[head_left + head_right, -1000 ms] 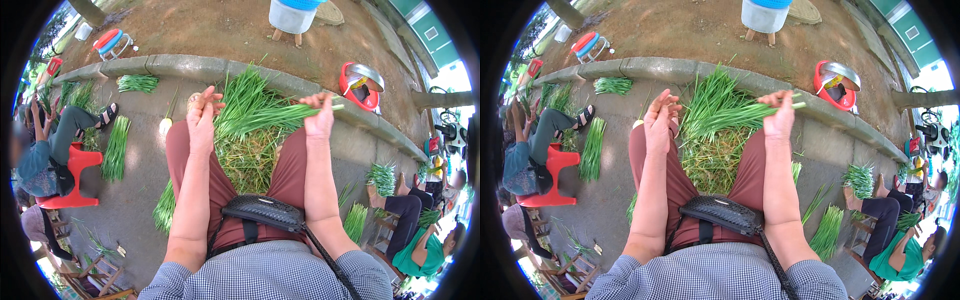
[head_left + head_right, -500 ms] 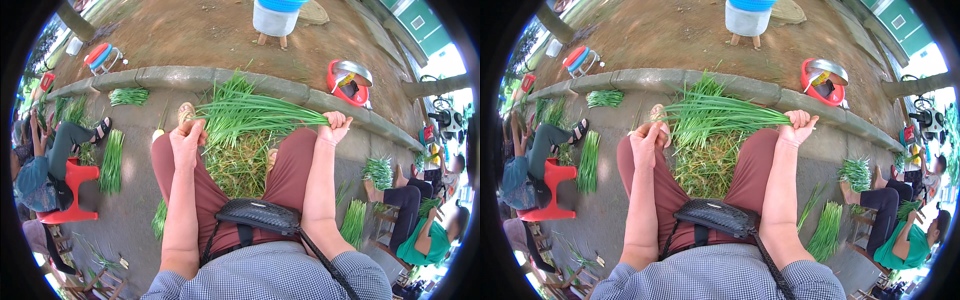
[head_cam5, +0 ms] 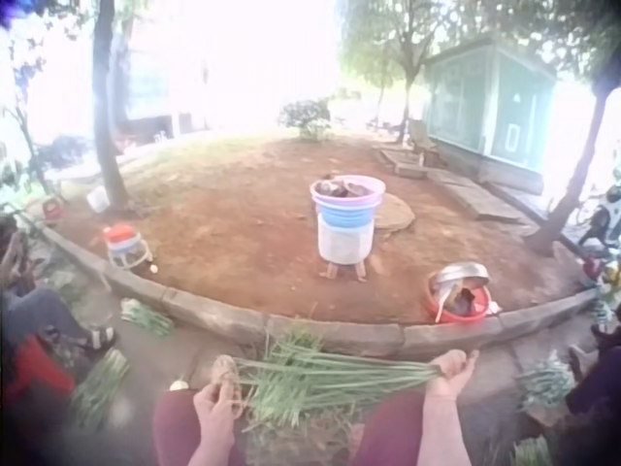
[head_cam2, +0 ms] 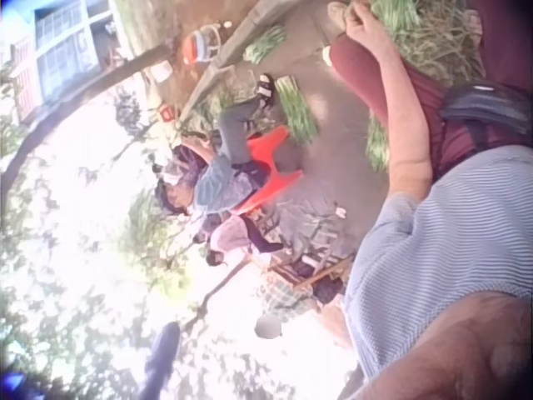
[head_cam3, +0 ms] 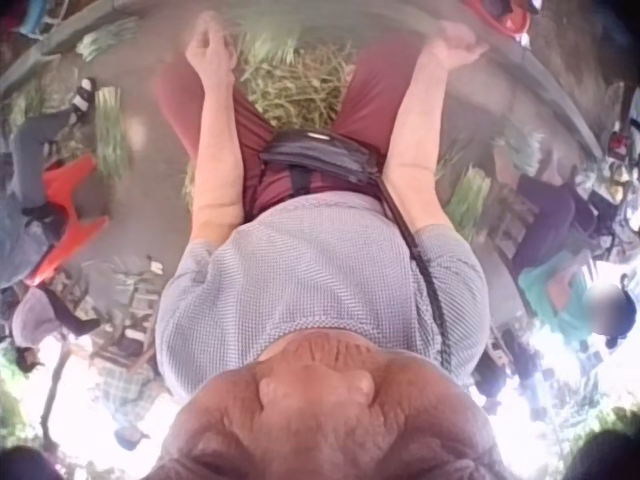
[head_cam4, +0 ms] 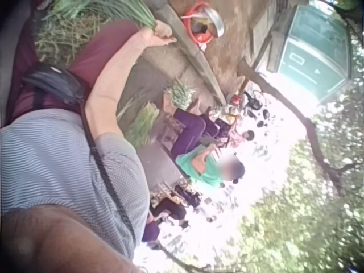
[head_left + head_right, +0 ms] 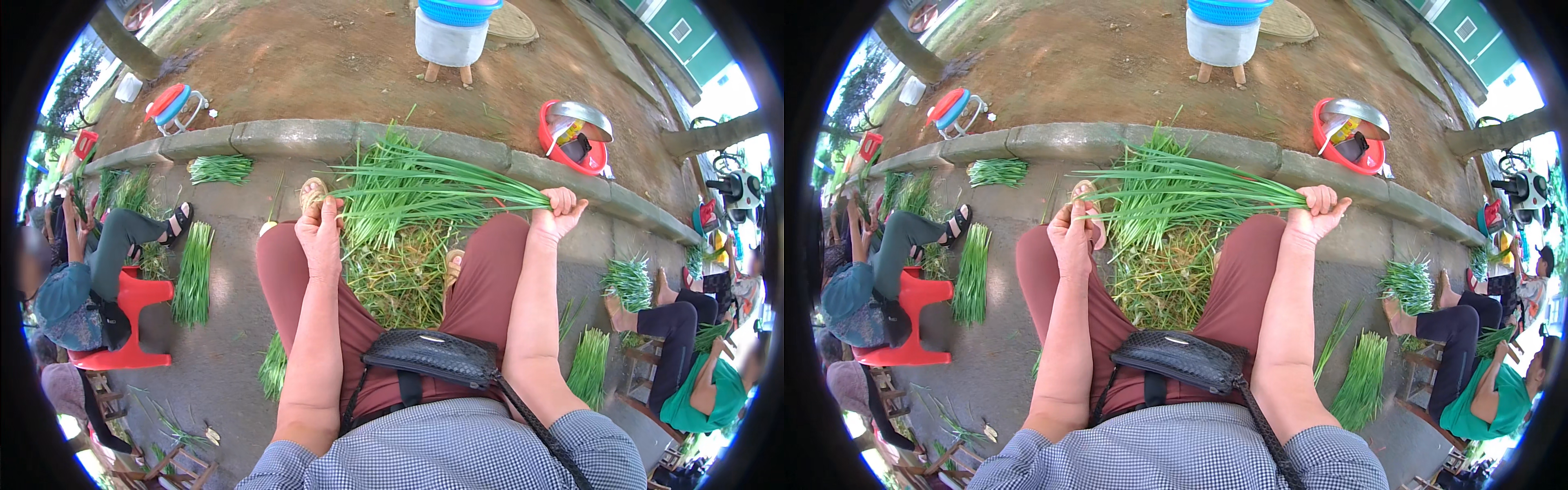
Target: The person cleans and sorts green plant stalks by hand, peeling away dry outer layers and organizing them into a bundle while seated outdoors.
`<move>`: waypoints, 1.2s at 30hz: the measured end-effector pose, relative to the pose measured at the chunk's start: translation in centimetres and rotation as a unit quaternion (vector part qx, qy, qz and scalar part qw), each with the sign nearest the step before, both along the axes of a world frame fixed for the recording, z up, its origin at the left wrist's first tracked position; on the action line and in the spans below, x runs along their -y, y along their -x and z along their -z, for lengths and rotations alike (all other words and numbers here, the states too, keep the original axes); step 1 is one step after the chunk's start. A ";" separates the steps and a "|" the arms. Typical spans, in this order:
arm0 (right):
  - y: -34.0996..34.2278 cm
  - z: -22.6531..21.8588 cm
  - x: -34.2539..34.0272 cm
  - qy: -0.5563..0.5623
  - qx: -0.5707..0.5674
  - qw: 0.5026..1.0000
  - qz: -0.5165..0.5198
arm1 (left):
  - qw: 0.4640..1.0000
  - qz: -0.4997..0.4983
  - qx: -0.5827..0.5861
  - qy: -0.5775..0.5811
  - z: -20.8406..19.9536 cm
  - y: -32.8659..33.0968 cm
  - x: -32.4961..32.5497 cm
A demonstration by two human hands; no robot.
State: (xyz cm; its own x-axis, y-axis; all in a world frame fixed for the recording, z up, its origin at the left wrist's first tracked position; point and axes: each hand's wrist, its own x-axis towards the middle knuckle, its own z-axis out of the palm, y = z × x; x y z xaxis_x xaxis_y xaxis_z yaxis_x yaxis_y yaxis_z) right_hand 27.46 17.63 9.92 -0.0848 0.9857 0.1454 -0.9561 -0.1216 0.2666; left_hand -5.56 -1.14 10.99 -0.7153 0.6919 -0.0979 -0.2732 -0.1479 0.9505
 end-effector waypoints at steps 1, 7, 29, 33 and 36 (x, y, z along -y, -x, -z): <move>-0.1 0.0 -0.1 -0.005 0.000 1.000 0.003 | 1.000 0.007 0.013 -0.005 0.1 0.2 0.1; -1.4 -0.6 0.1 -0.039 -0.001 0.999 -0.003 | 0.993 0.025 0.091 -0.069 1.4 1.9 0.7; -0.7 -4.7 2.2 -0.194 0.052 0.975 -0.096 | 0.799 0.339 -0.496 -0.019 -0.6 1.8 -3.2; -0.8 -4.9 2.2 -0.192 0.061 0.975 -0.098 | 0.772 0.328 -0.545 -0.020 -0.2 1.5 -3.4; -0.6 -5.0 2.3 -0.192 0.060 0.974 -0.101 | 0.781 0.321 -0.534 -0.031 -0.3 1.5 -3.4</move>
